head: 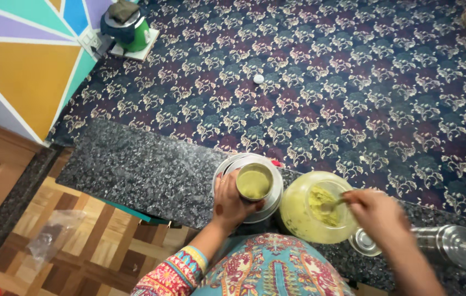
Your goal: The person uses a spoon to transfer a light-colored paste from a large plastic jar into a smaller metal container, occasionally stirring the contents of both.
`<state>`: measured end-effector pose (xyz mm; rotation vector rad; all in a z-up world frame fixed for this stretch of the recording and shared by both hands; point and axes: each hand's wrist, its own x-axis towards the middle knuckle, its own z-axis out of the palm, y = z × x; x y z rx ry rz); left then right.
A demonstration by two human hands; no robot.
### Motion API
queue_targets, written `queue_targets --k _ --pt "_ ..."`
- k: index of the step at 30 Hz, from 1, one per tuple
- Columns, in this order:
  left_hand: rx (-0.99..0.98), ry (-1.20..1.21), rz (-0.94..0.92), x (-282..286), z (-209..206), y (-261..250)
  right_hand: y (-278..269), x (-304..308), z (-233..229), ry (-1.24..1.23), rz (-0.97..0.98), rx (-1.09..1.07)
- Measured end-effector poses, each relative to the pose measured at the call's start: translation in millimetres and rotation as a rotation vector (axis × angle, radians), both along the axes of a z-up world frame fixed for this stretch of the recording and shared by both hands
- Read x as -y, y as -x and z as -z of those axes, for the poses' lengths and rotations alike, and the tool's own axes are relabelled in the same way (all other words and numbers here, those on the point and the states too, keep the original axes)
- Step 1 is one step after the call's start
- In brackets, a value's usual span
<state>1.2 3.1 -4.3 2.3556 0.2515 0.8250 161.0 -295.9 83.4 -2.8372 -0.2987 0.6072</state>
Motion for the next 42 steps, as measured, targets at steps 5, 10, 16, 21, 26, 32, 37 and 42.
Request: queue_targets --k 5,10,16,21,26,32,37,42 --pt "0.013 -0.024 -0.015 -2 9 -3 -8 -38 58 0.021 -0.245 0.025" --pt "0.038 -0.066 -0.034 -2 19 -4 -16 -60 93 -0.062 -0.329 0.102" --pt "-0.021 -0.010 -0.013 -1 19 -3 -18 -67 108 -0.136 -0.280 0.124" --pt "-0.004 0.009 -0.012 -2 20 -5 -18 -71 113 -0.094 -0.324 0.072" --pt "0.009 -0.007 -0.017 -2 20 -6 -19 -70 120 -0.047 -0.353 0.014" --pt "0.007 0.002 -0.008 -3 20 -5 -22 -68 130 -0.019 -0.373 -0.026" --pt "0.001 -0.007 -0.020 -2 18 -5 -25 -69 135 0.003 -0.395 -0.060" --pt "0.032 -0.024 -0.006 -4 18 -5 -27 -71 136 0.033 -0.426 -0.092"
